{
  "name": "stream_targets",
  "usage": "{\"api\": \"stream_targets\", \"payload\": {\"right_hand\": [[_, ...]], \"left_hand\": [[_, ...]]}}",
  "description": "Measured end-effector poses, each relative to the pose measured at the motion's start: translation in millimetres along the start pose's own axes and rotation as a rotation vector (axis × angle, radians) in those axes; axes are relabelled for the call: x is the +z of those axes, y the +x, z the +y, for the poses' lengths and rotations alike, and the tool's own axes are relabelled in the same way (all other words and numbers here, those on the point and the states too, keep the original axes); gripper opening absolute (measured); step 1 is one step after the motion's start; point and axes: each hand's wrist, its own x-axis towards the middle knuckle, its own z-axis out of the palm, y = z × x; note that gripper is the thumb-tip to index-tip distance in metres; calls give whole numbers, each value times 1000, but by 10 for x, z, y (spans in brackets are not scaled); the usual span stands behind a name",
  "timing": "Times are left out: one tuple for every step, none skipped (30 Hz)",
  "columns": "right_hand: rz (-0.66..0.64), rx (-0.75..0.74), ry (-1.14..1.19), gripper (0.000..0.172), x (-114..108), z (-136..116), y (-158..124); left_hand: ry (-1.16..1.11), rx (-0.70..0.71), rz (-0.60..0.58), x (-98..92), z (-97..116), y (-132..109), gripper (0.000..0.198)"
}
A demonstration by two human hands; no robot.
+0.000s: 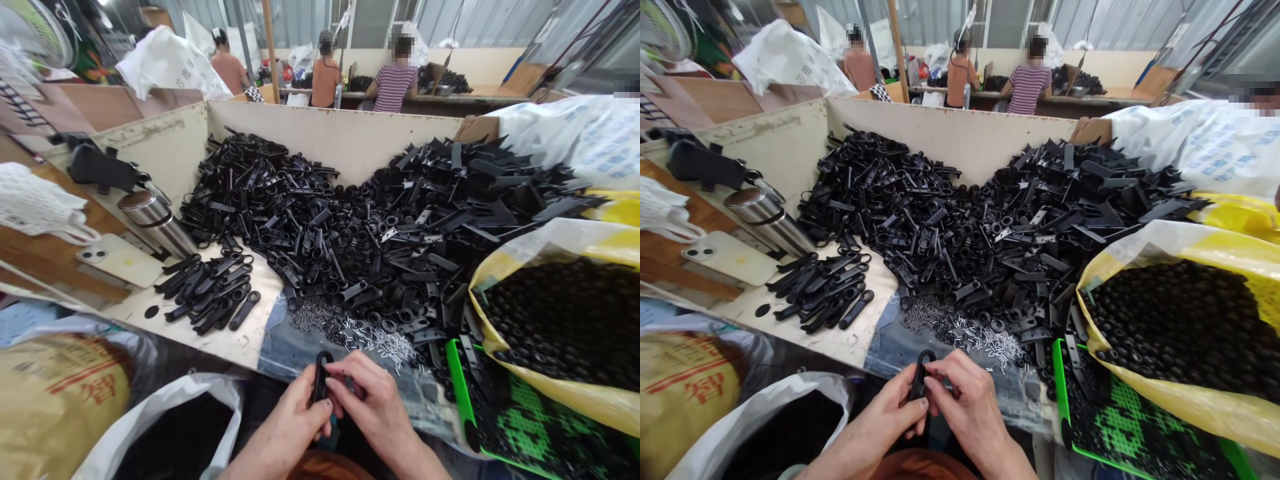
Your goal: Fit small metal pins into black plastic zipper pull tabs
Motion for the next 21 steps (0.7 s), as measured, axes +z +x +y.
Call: {"api": "stream_targets", "payload": {"right_hand": [[-10,27,-2,15,4,-4,3],[-19,53,-3,15,6,-8,5],[-24,76,-3,15,7,-12,6],[-27,91,0,15,6,-17,5],[-27,99,5,15,5,-21,4],[-24,101,11,15,2,-24,1],[-20,101,17,14,-2,-26,-1],[-17,100,20,14,-6,-26,-2],[-16,99,19,14,-11,-25,-3],[-16,101,16,14,-14,-22,-2],[-19,108,10,14,-17,-19,-1],[-25,121,7,13,-17,-16,0],[-36,138,9,13,-16,-13,0],[-48,159,12,12,-13,-12,-1],[-60,177,14,12,-8,-13,-4],[-70,189,8,13,0,-15,-10],[-75,190,-8,14,10,-20,-17],[-76,181,-33,17,22,-26,-26],[-69,165,-64,20,37,-34,-36],[-58,146,-95,24,53,-43,-47],[-47,128,-122,27,70,-53,-58]], "left_hand": [[40,21,17,-9,-23,15,44],[82,42,31,-18,-45,28,40],[121,58,44,-26,-63,37,37],[154,69,57,-32,-74,41,34],[178,76,69,-34,-74,38,32],[191,79,73,-31,-61,30,30],[191,83,70,-25,-37,16,28],[185,85,58,-17,-3,-2,27],[178,89,45,-8,36,-20,24],[172,90,30,1,74,-39,22],[172,87,22,7,107,-54,21],[183,81,16,11,130,-66,20],[204,76,13,12,141,-74,19],[227,69,14,12,141,-77,19],[245,56,24,9,133,-76,22],[258,34,41,7,120,-73,26],[266,12,61,4,106,-67,30],[276,-4,77,3,94,-61,32],[287,-12,82,1,87,-54,31],[298,-9,76,0,85,-48,26],[305,7,60,-3,86,-41,20]]}}
